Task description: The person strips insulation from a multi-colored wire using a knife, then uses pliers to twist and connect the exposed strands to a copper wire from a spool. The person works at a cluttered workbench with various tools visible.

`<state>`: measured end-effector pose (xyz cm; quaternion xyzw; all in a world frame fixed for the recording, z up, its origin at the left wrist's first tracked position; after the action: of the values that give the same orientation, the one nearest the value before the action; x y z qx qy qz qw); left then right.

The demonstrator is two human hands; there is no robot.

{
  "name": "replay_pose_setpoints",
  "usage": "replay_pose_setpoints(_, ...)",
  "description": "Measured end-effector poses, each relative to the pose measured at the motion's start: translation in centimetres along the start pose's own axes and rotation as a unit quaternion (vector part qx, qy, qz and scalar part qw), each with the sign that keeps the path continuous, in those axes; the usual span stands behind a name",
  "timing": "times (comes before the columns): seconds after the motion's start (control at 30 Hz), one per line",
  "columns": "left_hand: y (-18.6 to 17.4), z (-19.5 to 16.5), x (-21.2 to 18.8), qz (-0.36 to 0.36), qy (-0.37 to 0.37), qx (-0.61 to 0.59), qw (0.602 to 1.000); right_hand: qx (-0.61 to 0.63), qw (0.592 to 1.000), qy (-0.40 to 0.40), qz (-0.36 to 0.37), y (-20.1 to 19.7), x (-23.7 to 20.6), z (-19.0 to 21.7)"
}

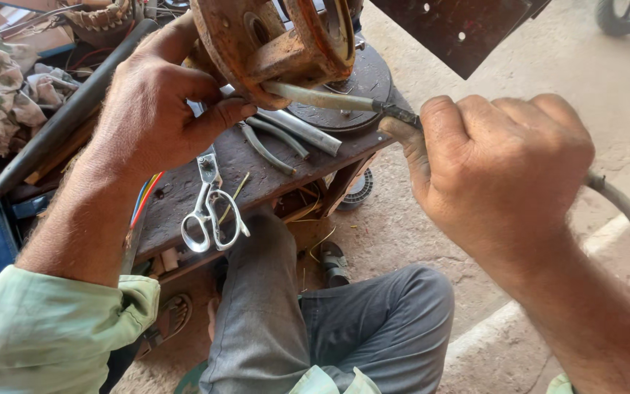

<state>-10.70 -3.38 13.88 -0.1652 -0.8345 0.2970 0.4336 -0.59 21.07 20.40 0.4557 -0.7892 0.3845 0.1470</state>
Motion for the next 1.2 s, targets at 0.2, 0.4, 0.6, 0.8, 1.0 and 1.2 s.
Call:
replay_pose_setpoints(0.2,0.1,-0.7,0.0,0.0,0.033,0.036,0.999,-0.003,0.999,-0.032,0.028,-0.5,1.5,-0.8)
replay_pose_setpoints(0.4,0.3,-0.2,-0.3,0.018,0.019,0.03,0.999,-0.042,0.988,-0.125,0.086,0.1,3.7,-1.7)
replay_pose_setpoints(0.6,0.4,0.0,-0.2,-0.009,0.033,0.026,0.999,-0.099,0.963,-0.193,0.162,-2.4,2.8,0.0)
replay_pose_setpoints(0.8,0.8,1.0,-0.7,-0.024,0.003,0.002,1.0,-0.015,0.981,-0.121,0.154,0.1,4.2,-0.6)
replay_pose_setpoints(1.0,1.0,1.9,-1.4,-0.021,0.019,-0.013,1.0,0.017,0.989,-0.104,0.105,2.6,4.3,-1.3)
replay_pose_setpoints(1.2,0.9,2.5,-1.0,-0.036,0.013,-0.032,0.999,-0.133,0.982,-0.123,0.055,-0.1,3.9,-0.3)
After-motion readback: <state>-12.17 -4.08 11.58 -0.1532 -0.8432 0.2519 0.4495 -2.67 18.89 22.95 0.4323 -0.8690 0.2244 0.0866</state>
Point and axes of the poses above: each hand's wrist, its own x-axis towards the middle knuckle, its own y-axis out of the palm, z = x × y, the point moved 6 cm from there along x, towards the middle knuckle, and after that the axes turned 12 degrees about -x, right-handed, at the moved point
